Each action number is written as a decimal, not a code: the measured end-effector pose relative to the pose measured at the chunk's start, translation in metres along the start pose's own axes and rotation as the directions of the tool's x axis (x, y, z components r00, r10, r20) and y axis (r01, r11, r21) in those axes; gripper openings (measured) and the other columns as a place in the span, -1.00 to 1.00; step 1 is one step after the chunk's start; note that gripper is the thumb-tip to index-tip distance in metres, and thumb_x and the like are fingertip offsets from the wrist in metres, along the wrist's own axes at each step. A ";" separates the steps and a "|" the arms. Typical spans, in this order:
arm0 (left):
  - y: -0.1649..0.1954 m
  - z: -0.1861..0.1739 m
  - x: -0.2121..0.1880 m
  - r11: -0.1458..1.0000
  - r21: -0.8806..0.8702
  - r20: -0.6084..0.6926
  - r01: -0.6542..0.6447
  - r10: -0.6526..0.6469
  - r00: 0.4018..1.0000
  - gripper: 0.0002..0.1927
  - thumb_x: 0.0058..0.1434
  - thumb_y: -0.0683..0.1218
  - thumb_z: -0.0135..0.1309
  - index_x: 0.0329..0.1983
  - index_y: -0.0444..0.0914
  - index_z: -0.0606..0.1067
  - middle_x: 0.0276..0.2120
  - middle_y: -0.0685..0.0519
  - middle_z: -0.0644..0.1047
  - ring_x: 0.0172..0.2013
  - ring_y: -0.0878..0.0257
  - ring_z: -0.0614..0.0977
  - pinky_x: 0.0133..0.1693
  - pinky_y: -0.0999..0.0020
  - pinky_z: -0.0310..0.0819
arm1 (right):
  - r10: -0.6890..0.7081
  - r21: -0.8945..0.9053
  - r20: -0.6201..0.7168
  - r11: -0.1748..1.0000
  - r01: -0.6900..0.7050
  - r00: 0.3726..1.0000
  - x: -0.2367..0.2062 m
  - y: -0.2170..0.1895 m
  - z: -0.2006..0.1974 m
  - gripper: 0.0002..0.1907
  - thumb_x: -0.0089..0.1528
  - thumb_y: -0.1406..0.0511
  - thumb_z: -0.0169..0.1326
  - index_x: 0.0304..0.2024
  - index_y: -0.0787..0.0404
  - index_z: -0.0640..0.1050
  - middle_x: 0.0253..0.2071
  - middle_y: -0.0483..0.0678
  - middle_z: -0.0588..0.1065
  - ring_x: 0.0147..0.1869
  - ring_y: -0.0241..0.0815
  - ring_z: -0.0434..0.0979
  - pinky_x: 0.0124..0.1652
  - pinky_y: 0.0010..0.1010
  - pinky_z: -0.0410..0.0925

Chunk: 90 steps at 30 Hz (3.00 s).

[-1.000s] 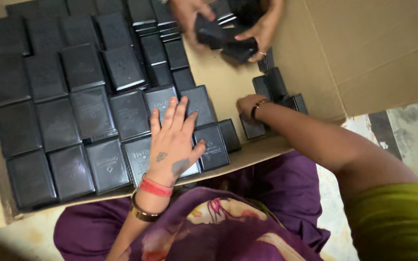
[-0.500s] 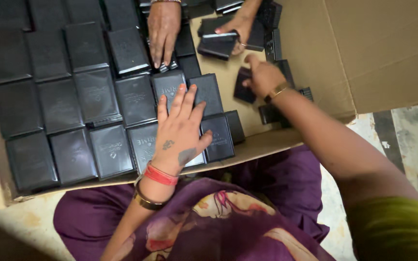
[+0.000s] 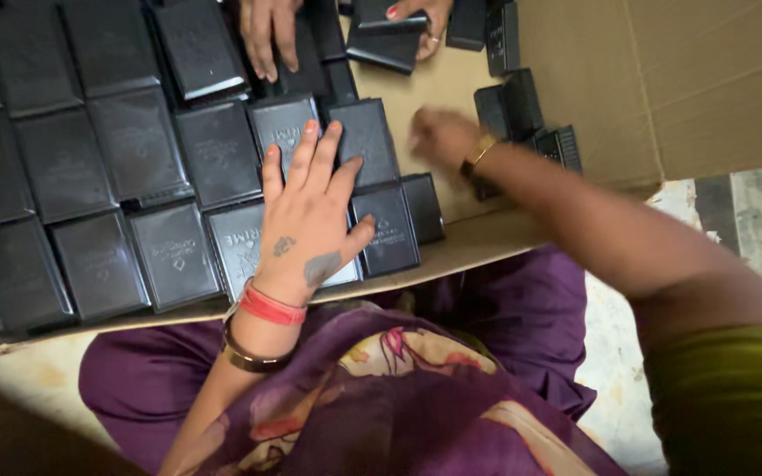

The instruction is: The person sits on the floor and arranges small black rectangular boxes into a large cardboard box. They pick up boxes from a pile and place them in neat rows, occasionally adjusting the alignment. Another person assists by adding more boxes to the pile.

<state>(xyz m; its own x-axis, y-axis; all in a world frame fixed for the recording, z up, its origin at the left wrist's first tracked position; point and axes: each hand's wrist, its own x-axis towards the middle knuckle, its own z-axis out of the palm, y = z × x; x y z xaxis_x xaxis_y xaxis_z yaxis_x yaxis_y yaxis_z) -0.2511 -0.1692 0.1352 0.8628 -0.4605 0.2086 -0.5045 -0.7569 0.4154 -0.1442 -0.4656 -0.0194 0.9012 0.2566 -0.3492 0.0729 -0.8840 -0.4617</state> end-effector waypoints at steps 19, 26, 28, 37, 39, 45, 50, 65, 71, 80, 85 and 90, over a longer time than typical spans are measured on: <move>-0.002 0.001 -0.004 1.000 0.006 0.000 -0.019 0.019 1.000 -0.32 0.02 0.08 0.34 0.19 -0.28 0.51 0.45 -0.17 0.22 0.48 -0.08 0.11 0.38 -0.29 -0.15 | 0.377 0.235 0.235 0.872 -0.429 0.896 0.014 0.039 -0.107 -0.34 0.17 0.19 0.28 0.20 0.22 0.27 -0.12 0.19 0.59 -0.15 0.09 0.66 -0.27 -0.15 0.51; -0.003 0.002 -0.005 1.000 0.012 -0.010 -0.027 0.027 1.000 -0.32 0.05 0.08 0.33 0.21 -0.30 0.50 0.45 -0.19 0.22 0.49 -0.09 0.11 0.40 -0.29 -0.15 | 0.180 -0.390 0.497 0.920 0.033 0.849 -0.026 -0.055 -0.035 -0.10 0.17 -0.35 0.15 0.10 0.29 0.51 -0.09 0.21 0.56 -0.07 0.10 0.55 -0.13 -0.13 0.41; -0.002 0.002 -0.005 1.000 0.008 0.000 -0.021 0.021 1.000 -0.32 0.04 0.08 0.32 0.21 -0.30 0.50 0.44 -0.19 0.23 0.48 -0.09 0.11 0.39 -0.29 -0.15 | 0.293 -0.242 0.596 0.953 -0.180 0.747 -0.011 -0.038 -0.033 -0.11 0.17 -0.34 -0.02 0.06 0.31 0.53 -0.14 0.21 0.63 -0.12 0.11 0.67 -0.15 -0.08 0.51; 0.000 0.000 -0.004 1.000 0.023 0.004 -0.021 0.021 1.000 -0.32 0.04 0.09 0.31 0.22 -0.27 0.50 0.44 -0.18 0.23 0.48 -0.08 0.12 0.38 -0.31 -0.14 | 0.333 -0.594 -0.102 0.736 -0.326 0.937 0.019 0.096 -0.018 0.10 0.10 -0.16 0.18 0.39 0.42 0.10 0.31 0.49 0.17 0.29 0.42 0.33 0.05 0.10 0.34; -0.001 -0.001 -0.003 1.000 0.015 -0.003 -0.023 0.023 1.000 -0.31 0.05 0.08 0.30 0.25 -0.27 0.49 0.44 -0.17 0.23 0.48 -0.08 0.13 0.38 -0.31 -0.13 | 0.517 -0.555 -0.071 0.690 -0.464 0.853 0.020 0.091 -0.010 -0.04 0.28 0.01 0.09 0.51 0.33 -0.02 0.39 0.47 0.08 0.36 0.40 0.30 0.17 0.04 0.32; -0.001 0.001 -0.006 1.000 0.014 -0.019 -0.028 0.029 0.999 -0.30 0.04 0.07 0.31 0.28 -0.21 0.50 0.43 -0.18 0.24 0.47 -0.09 0.13 0.37 -0.31 -0.12 | 0.410 -0.562 0.034 0.762 -0.322 0.911 0.021 0.049 -0.030 -0.32 0.27 0.23 0.07 0.38 0.33 0.20 0.16 0.46 0.45 0.25 0.37 0.49 0.14 0.00 0.40; -0.003 0.003 -0.006 0.999 0.005 -0.025 -0.037 0.037 0.999 -0.31 0.02 0.08 0.31 0.25 -0.21 0.51 0.42 -0.18 0.24 0.47 -0.09 0.12 0.37 -0.30 -0.12 | 0.367 -0.154 0.020 0.920 -0.360 0.930 0.008 0.018 -0.091 -0.27 0.16 0.29 0.18 0.35 0.11 0.22 -0.06 0.21 0.52 -0.11 0.19 0.61 -0.24 -0.04 0.41; -0.002 0.002 -0.004 1.000 0.021 -0.008 -0.024 0.024 1.000 -0.34 0.01 0.10 0.29 0.20 -0.20 0.52 0.41 -0.18 0.25 0.46 -0.09 0.12 0.37 -0.31 -0.14 | 0.095 -0.304 0.432 0.952 0.045 0.897 -0.066 -0.085 -0.090 -0.20 0.18 0.11 0.29 0.38 -0.11 0.20 -0.24 0.12 0.61 -0.20 0.01 0.59 -0.18 -0.20 0.40; 0.000 0.000 -0.002 0.999 0.032 0.022 -0.025 0.024 0.999 -0.35 0.05 0.14 0.27 0.20 -0.21 0.52 0.42 -0.20 0.24 0.46 -0.11 0.12 0.36 -0.33 -0.17 | -0.029 -0.056 0.465 0.996 0.062 0.885 -0.063 -0.043 -0.048 -0.22 0.18 0.09 0.17 0.43 -0.16 0.23 -0.19 0.07 0.63 -0.13 0.07 0.67 -0.07 -0.18 0.47; 0.037 -0.014 -0.005 0.993 0.007 0.006 -0.122 0.122 0.993 -0.19 0.12 0.39 0.16 0.27 -0.22 0.47 0.45 -0.22 0.18 0.47 -0.18 0.09 0.33 -0.48 -0.29 | 0.464 -0.754 0.242 0.643 -0.136 0.852 -0.024 0.047 -0.061 -0.41 0.18 0.05 0.26 0.23 0.02 0.50 0.07 0.13 0.55 0.14 0.17 0.54 0.08 -0.04 0.39; 0.064 0.003 -0.018 0.987 -0.062 0.125 -0.147 0.154 0.980 -0.13 0.03 0.42 0.16 0.27 -0.21 0.44 0.43 -0.33 0.13 0.44 -0.23 0.06 0.29 -0.46 -0.25 | 0.605 -0.785 0.268 0.588 -0.194 0.750 -0.020 0.065 -0.032 -0.46 0.21 0.06 0.23 0.21 0.04 0.55 0.14 0.09 0.54 0.20 0.13 0.52 0.13 -0.06 0.38; 0.062 0.011 -0.022 0.993 -0.046 0.152 -0.106 0.112 0.982 -0.09 -0.03 0.42 0.18 0.25 -0.23 0.44 0.39 -0.37 0.12 0.42 -0.29 0.04 0.31 -0.42 -0.23 | 0.548 -0.681 0.194 0.672 -0.290 0.813 -0.019 0.077 -0.054 -0.50 0.24 0.07 0.19 0.20 0.06 0.60 0.21 0.05 0.53 0.26 0.09 0.51 0.18 -0.08 0.38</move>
<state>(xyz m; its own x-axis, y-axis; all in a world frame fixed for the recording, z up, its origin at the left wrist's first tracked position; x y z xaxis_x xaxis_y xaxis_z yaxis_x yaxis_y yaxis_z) -0.3019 -0.2116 0.1466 0.7859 -0.6072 0.1169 -0.5909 -0.6818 0.4313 -0.1329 -0.5597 -0.0045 0.6899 -0.2002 -0.6957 0.0783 -0.9347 0.3466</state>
